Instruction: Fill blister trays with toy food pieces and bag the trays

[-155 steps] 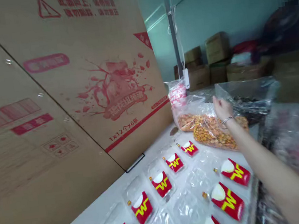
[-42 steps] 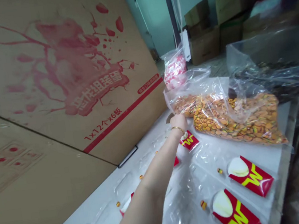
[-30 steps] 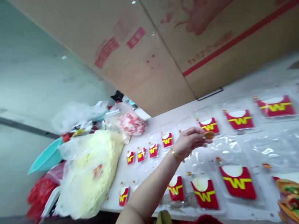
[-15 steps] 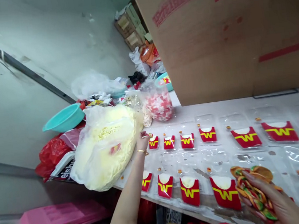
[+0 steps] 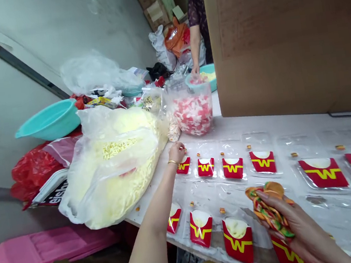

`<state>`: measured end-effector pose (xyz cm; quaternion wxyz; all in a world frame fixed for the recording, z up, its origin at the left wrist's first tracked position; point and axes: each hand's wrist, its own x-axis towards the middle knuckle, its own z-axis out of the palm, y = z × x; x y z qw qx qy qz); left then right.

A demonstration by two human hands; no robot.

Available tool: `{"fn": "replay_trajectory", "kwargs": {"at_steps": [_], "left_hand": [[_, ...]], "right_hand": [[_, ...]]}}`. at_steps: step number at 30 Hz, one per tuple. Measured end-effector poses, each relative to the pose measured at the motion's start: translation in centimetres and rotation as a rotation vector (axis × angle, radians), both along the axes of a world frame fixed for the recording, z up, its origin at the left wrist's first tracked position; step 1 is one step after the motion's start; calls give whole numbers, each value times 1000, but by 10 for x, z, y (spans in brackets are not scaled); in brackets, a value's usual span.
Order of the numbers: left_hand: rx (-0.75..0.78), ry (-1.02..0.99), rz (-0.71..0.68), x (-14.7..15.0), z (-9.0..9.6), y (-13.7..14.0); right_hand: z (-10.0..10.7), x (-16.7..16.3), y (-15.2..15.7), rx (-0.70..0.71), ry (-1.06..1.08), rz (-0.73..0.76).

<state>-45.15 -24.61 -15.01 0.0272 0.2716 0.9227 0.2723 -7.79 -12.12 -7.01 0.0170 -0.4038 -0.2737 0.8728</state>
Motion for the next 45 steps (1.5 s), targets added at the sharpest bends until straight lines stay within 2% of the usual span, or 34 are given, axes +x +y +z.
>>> {"fn": "replay_trajectory", "kwargs": {"at_steps": [3,5,7,8,10,12,14,16,18,20,25,28,31,36,39,41,43,45], "left_hand": [[-58,34,-50,4,7,3],[-73,62,-65,15,18,9],[-26,44,-131,39,35,16],[26,-8,-208,57,45,20],[157,-268,-462,100,65,26],[210,-536,-687,143,79,30],[256,-690,-702,176,84,31],[343,-845,-613,192,80,31],[443,-1011,-525,191,70,30],[509,-1103,-436,178,61,27],[612,-1009,-180,135,56,25],[569,-1039,-230,135,60,29],[477,-1097,-331,156,62,33],[502,-1193,-300,179,54,35],[566,-1255,-237,173,50,34],[614,-1241,-196,164,48,34],[633,-1154,-170,150,46,35],[610,-933,-157,132,43,37]], "right_hand": [[0,-12,-2,27,33,18],[-2,-18,-2,60,90,42],[-4,-24,-1,86,142,53],[-5,-26,0,99,157,54],[-7,-30,2,128,165,49],[-8,-33,2,152,167,44],[-10,-35,1,162,179,36],[-12,-37,0,167,191,25],[-15,-38,-2,169,186,13],[-20,-40,-3,174,166,-19],[-30,-44,-3,176,126,-43],[-33,-48,-3,206,123,-31],[-35,-53,-4,258,121,-7],[-40,-57,-2,412,63,6],[-43,-60,0,495,29,-28],[-44,-62,1,493,17,-44],[-45,-63,1,461,13,-49],[-45,-62,1,428,16,-54]]}}
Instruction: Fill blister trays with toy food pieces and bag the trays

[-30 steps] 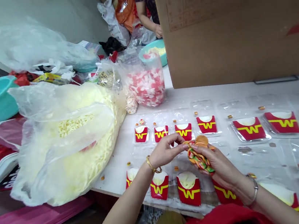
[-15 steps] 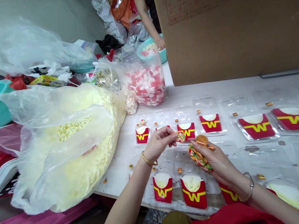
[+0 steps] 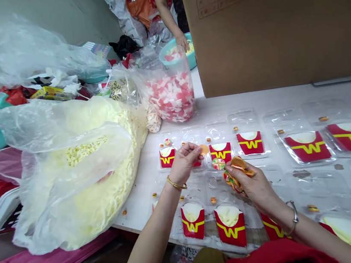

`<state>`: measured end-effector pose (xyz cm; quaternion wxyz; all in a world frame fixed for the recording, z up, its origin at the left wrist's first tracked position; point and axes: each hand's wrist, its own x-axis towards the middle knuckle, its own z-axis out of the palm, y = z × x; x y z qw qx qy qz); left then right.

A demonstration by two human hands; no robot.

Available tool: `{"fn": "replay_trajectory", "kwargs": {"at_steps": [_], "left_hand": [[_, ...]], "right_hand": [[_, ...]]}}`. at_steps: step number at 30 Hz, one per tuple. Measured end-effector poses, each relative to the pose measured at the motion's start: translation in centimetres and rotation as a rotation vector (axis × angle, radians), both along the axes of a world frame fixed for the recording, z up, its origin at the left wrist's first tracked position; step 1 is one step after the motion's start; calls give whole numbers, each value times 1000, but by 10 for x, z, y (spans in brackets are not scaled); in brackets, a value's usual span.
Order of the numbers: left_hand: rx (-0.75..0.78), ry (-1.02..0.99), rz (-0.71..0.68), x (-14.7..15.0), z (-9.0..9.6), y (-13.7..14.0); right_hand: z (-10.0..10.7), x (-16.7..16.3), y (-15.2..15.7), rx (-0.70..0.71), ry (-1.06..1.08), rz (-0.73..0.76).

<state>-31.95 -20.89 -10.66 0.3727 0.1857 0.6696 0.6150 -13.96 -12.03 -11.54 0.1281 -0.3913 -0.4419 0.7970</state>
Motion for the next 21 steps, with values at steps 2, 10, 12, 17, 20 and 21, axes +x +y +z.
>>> {"fn": "replay_trajectory", "kwargs": {"at_steps": [2,10,12,17,20,21], "left_hand": [[-83,363,40,-21,-5,2],[-550,1241,-355,-67,-36,7],[-608,1296,-436,-67,-39,7],[-587,1240,-351,-54,-25,7],[-327,856,-388,-28,-5,12],[-238,668,-454,-17,0,15]], "right_hand": [[0,2,0,-24,-6,-4],[-2,9,-2,-71,1,56],[-3,10,-3,-75,13,56],[-5,12,-1,-90,21,61],[-3,13,3,-107,6,57],[-2,13,5,-107,5,52]]}}
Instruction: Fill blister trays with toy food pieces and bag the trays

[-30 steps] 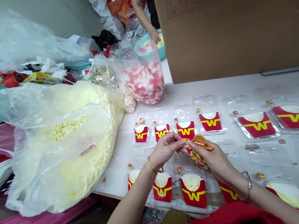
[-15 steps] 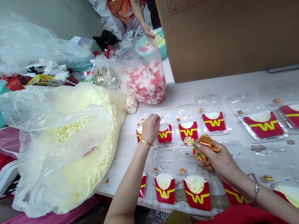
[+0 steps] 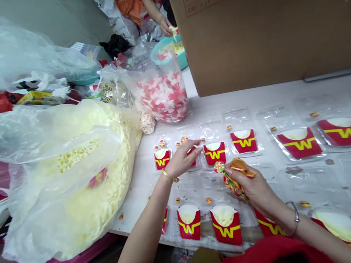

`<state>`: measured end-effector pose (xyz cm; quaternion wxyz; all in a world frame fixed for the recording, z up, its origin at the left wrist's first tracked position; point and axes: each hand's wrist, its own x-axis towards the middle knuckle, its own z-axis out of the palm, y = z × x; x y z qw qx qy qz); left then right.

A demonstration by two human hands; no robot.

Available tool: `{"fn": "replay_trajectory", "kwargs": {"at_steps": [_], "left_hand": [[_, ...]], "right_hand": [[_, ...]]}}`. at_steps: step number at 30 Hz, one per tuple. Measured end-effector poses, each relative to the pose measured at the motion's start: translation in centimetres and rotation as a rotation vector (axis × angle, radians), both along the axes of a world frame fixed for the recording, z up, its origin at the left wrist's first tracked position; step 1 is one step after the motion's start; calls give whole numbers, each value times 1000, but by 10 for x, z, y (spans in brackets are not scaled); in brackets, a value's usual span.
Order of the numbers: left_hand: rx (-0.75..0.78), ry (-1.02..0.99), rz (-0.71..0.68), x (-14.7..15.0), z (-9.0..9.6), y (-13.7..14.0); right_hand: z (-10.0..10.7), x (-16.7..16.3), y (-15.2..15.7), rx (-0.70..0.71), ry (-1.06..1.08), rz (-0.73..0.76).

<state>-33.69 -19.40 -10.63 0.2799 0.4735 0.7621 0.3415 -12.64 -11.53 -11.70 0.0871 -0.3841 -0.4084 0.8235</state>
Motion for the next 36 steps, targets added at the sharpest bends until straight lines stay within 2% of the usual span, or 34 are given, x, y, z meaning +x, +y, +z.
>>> {"fn": "replay_trajectory", "kwargs": {"at_steps": [3,4,6,9,12,17,20,22,23,25,28,30,34,36], "left_hand": [[-15,-519,-106,29,7,12],[-12,-609,-91,35,6,17],[39,-637,3,36,-1,31],[170,-382,176,18,-16,56],[145,-44,227,-3,-29,77],[-103,394,121,-11,-40,89],[-158,634,31,-4,-40,87],[-163,702,-9,3,-34,84],[-145,677,-18,7,-29,83],[-60,482,-78,19,-14,79],[73,44,-330,43,13,75],[110,-123,-426,58,26,74],[75,-173,-309,76,32,79],[60,-178,-315,80,30,84]], "right_hand": [[2,1,7,7,16,-22],[2,3,10,12,22,-31],[0,6,15,26,15,-41],[-2,14,23,48,-16,-44],[-4,21,28,58,-7,-52],[-7,26,31,93,13,-9],[-7,24,33,100,25,18],[-6,23,35,111,33,28],[-5,22,36,118,37,31],[-3,23,39,129,46,51],[-3,25,41,147,87,69],[-4,26,42,158,104,63],[-8,29,44,139,84,59],[-10,31,47,149,90,40]]}}
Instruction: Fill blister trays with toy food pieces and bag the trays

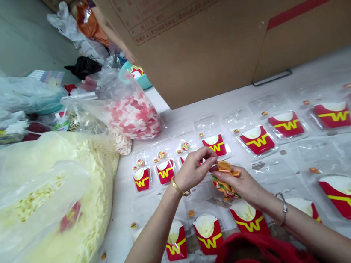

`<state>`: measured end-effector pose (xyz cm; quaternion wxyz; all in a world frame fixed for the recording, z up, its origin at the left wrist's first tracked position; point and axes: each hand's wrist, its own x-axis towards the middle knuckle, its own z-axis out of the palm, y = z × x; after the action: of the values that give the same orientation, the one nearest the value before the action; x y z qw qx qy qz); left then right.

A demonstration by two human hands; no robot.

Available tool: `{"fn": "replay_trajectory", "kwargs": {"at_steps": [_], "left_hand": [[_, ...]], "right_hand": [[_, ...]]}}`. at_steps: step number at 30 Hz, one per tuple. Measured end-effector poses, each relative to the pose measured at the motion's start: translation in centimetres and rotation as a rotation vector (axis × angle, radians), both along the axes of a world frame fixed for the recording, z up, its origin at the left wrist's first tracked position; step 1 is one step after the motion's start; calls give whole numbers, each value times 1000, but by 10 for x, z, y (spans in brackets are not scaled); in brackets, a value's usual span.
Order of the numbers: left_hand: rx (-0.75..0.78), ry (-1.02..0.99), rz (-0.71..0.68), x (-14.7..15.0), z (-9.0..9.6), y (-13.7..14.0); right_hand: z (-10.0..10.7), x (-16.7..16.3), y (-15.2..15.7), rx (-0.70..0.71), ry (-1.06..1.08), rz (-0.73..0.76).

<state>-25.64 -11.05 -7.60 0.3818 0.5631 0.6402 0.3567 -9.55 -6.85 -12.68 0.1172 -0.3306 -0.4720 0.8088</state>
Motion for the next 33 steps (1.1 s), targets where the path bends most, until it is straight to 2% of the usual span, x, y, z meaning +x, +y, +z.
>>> {"fn": "replay_trajectory", "kwargs": {"at_steps": [4,8,11,13,15,17,20,25,27,29,31,33], "left_hand": [[50,46,-80,8,-3,6],[19,29,-53,10,-8,10],[53,56,83,-1,-18,22],[135,224,206,-16,-29,37],[215,434,261,-31,-42,56],[245,615,219,-43,-54,74],[184,867,75,-50,-66,91],[45,1093,-142,-48,-69,94],[13,1085,-159,-46,-65,92],[2,987,-99,-41,-57,89],[18,760,-46,-32,-44,84],[14,436,-124,-18,-28,78]], "right_hand": [[-4,5,8,51,19,-12],[-8,11,12,10,9,8],[-10,15,13,-31,-21,-1],[-9,18,13,-52,-46,-19],[-8,21,13,-65,-67,-39],[-7,23,14,-78,-76,-46],[-5,28,16,-100,-68,-54],[-3,33,21,-118,-59,-74],[-2,33,22,-130,-51,-75],[-1,33,23,-134,-29,-76],[1,34,24,-128,-9,-73],[2,36,26,-122,-1,-74]]}}
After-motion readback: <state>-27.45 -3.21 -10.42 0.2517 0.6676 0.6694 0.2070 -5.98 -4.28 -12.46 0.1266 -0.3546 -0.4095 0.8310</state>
